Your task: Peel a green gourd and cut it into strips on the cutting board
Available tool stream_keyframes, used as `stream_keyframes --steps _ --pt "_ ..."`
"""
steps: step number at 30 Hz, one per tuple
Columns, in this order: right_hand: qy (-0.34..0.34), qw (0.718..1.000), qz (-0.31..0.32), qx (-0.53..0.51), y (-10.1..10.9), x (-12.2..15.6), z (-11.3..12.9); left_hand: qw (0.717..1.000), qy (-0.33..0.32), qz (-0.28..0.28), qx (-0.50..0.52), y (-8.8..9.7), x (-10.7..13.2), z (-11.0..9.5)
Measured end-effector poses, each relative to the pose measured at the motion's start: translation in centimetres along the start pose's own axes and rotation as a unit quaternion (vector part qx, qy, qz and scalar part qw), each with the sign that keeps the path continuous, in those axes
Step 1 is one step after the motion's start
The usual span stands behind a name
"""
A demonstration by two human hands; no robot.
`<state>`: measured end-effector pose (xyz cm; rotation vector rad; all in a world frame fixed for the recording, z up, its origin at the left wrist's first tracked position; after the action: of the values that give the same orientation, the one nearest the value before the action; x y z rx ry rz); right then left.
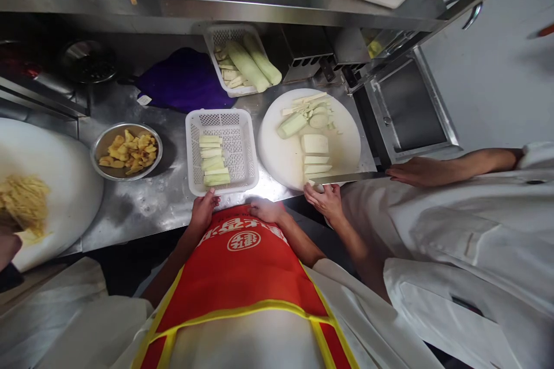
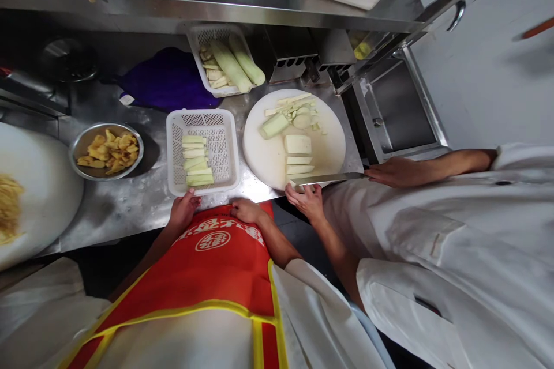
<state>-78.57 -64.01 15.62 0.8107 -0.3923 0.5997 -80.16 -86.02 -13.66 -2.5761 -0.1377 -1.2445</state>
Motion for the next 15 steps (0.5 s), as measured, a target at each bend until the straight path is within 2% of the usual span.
stream_keyframes --steps 4,10,13,15 --pt "0.004 0.999 0.034 -0.019 0.9 0.5 0.0 1.0 0.0 -0.003 -0.003 0.1 0.0 0.0" --pt "0.008 0.999 0.041 -0.021 0.4 0.2 0.0 1.0 0.002 -0.004 -0.006 0.0 0.0 0.0" --pt "0.011 1.0 0.026 -0.012 0.1 0.5 -1.1 1.0 0.003 -0.003 -0.005 -0.1 0.1 -0.1" --pt "0.01 1.0 0.006 0.002 -0.1 1.1 -2.7 1.0 0.001 -0.002 -0.004 -0.1 0.0 -0.1"
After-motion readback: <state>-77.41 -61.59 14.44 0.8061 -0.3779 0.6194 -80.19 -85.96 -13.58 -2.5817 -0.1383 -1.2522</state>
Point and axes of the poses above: each hand's wrist, its own x-axis away from the middle knuckle, its own y-axis out of the back of the hand, z = x × y, the point moved 9 cm from there along -x, towards the middle knuckle, and after that the axes turned 5 degrees about y, right-handed, at the moved point
